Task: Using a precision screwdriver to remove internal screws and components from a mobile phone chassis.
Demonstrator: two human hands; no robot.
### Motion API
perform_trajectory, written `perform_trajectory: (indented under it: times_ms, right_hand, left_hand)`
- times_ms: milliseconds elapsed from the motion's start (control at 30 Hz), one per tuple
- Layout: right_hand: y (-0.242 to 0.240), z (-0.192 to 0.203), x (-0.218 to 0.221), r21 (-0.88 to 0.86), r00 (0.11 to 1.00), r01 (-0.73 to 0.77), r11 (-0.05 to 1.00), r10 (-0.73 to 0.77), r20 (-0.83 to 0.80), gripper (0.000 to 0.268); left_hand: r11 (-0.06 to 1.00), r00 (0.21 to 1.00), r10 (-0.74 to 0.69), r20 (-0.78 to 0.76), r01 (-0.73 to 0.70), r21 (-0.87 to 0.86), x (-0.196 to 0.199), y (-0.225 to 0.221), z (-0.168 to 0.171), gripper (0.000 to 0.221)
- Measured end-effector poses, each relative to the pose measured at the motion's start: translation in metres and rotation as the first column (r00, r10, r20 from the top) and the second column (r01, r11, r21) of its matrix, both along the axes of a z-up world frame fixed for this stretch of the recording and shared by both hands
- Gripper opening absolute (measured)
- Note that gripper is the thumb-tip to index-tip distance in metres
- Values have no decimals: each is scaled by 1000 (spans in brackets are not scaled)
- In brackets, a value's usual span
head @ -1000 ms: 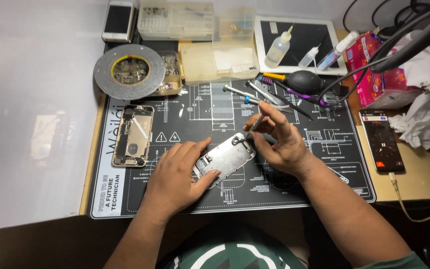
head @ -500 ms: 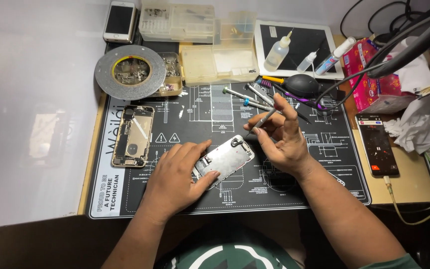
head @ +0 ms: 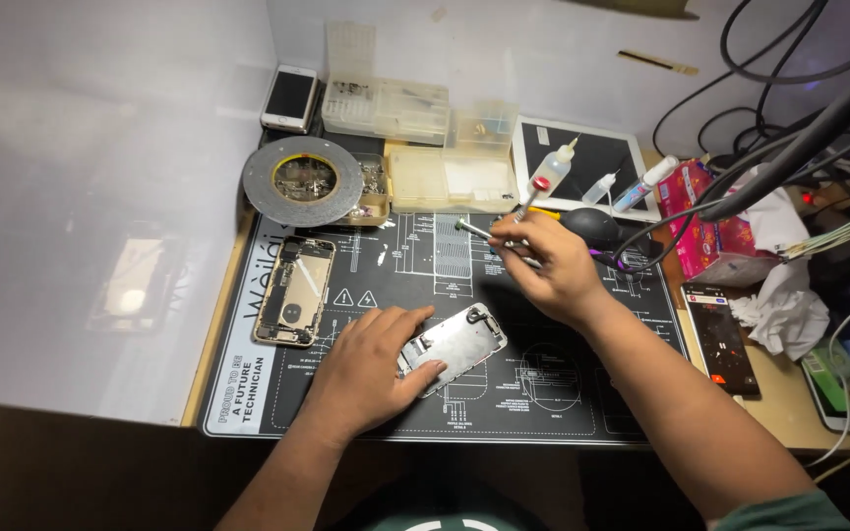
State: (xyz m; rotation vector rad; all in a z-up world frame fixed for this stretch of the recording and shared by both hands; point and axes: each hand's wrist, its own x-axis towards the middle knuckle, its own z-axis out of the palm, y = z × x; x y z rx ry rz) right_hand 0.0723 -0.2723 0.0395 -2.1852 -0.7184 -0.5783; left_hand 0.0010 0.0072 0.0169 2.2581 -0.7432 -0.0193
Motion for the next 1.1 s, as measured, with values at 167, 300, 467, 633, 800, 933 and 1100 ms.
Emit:
perform_trajectory:
  times_ms: [167, 300, 467, 633, 800, 933, 1100]
  right_hand:
    - [15, -32, 45, -26, 994, 20, 999, -23, -104, 36]
    - [43, -35, 61, 4, 985, -13, 1000, 13, -173, 39]
    - [65, -27, 62, -67, 979, -69, 995, 55, -197, 44]
    - [70, -29, 65, -159, 968, -86, 984, 44, -245, 48]
    - [71, -31, 73, -164, 962, -113, 980, 66, -265, 55]
    - [68, -31, 70, -155, 951, -121, 980, 70, -300, 57]
    - [67, -25, 58, -51, 976, -113, 992, 101, -193, 48]
  left_hand:
    - [1000, 1000, 0, -22, 0, -18, 2, 0, 0, 63]
    - [998, 1000, 6, -15, -7, -61, 1, 3, 3, 62]
    - [997, 1000, 9, 3, -8, -82, 2, 2, -9, 63]
    - [995, 999, 20, 27, -17, -96, 2, 2, -10, 61]
    - [994, 1000, 18, 19, -16, -106, 5, 2, -12, 61]
    - [995, 1000, 12, 15, -11, -97, 3, 3, -12, 62]
    - [995, 1000, 19, -25, -22, -101, 3, 3, -7, 62]
